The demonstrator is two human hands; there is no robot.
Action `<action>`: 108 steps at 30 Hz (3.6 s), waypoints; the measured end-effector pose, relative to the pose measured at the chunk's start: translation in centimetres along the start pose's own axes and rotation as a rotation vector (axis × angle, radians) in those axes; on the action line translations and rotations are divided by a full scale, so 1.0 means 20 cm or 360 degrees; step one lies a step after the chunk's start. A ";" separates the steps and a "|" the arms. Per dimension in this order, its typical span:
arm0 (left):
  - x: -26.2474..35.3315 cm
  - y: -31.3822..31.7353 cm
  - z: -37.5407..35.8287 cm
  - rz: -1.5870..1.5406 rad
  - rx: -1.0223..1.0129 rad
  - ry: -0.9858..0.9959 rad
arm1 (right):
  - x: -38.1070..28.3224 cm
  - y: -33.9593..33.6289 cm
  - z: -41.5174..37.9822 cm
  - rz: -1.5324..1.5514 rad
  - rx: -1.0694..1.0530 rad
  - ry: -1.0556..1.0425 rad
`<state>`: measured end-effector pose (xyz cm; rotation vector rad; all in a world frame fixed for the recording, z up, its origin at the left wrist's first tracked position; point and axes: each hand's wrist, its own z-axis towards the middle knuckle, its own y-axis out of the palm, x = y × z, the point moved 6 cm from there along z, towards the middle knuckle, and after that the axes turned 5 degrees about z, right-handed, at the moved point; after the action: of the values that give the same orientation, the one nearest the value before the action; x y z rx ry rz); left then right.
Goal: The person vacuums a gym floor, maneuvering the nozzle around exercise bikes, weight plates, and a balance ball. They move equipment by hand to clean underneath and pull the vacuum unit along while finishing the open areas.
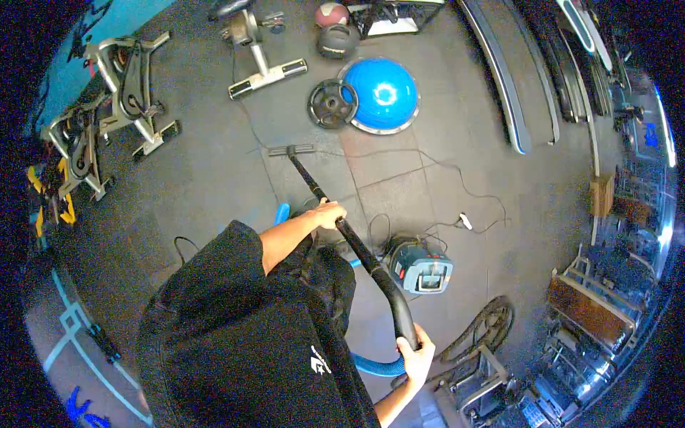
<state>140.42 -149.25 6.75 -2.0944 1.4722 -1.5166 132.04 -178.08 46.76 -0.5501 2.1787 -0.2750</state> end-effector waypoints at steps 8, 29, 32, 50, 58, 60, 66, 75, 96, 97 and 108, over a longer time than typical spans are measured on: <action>-0.46 -0.01 -0.40 -0.0069 0.0384 -0.0408 | -0.17 0.25 0.22 -0.0532 -0.0249 -0.0531; -0.08 0.53 -0.26 -0.0535 0.0942 -0.0564 | 0.39 0.02 -0.01 -0.0565 -0.0039 -0.0455; 0.09 0.47 -0.37 -0.0673 0.0874 -0.0777 | 0.48 0.00 0.05 -0.0679 0.0005 -0.0700; -0.04 1.90 -2.09 -0.0866 0.0452 -0.1768 | 0.39 0.38 0.63 -0.0774 -0.0066 -0.1092; 0.03 1.75 -2.12 -0.0902 0.0390 -0.1474 | 0.85 0.27 0.84 -0.0386 -0.0989 -0.0521; -0.05 1.58 -2.12 -0.0811 0.0461 -0.1525 | 1.04 0.22 0.78 -0.0486 -0.0964 -0.0609; -0.14 0.90 -1.83 -0.0526 0.0488 -0.1455 | 1.41 -0.20 0.43 -0.0295 -0.0990 -0.0284; 0.13 0.32 -1.20 -0.0450 0.0646 -0.0558 | 1.76 -0.91 -0.05 -0.0601 -0.0692 0.0509; -0.88 2.34 -3.36 -0.1171 0.0586 -0.2064 | 1.20 0.81 -0.40 -0.1294 -0.1163 0.0139; -0.88 2.43 -3.33 -0.1010 0.0597 -0.1952 | 1.18 0.84 -0.34 -0.1607 -0.1105 -0.0433; -0.56 2.23 -3.21 -0.1808 0.1499 -0.1886 | 0.31 1.54 -0.33 -0.2045 -0.1399 -0.0651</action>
<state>62.23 -138.12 2.28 -2.2829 -0.7841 -0.4699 114.47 -153.88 34.92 -2.2282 1.1728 0.1656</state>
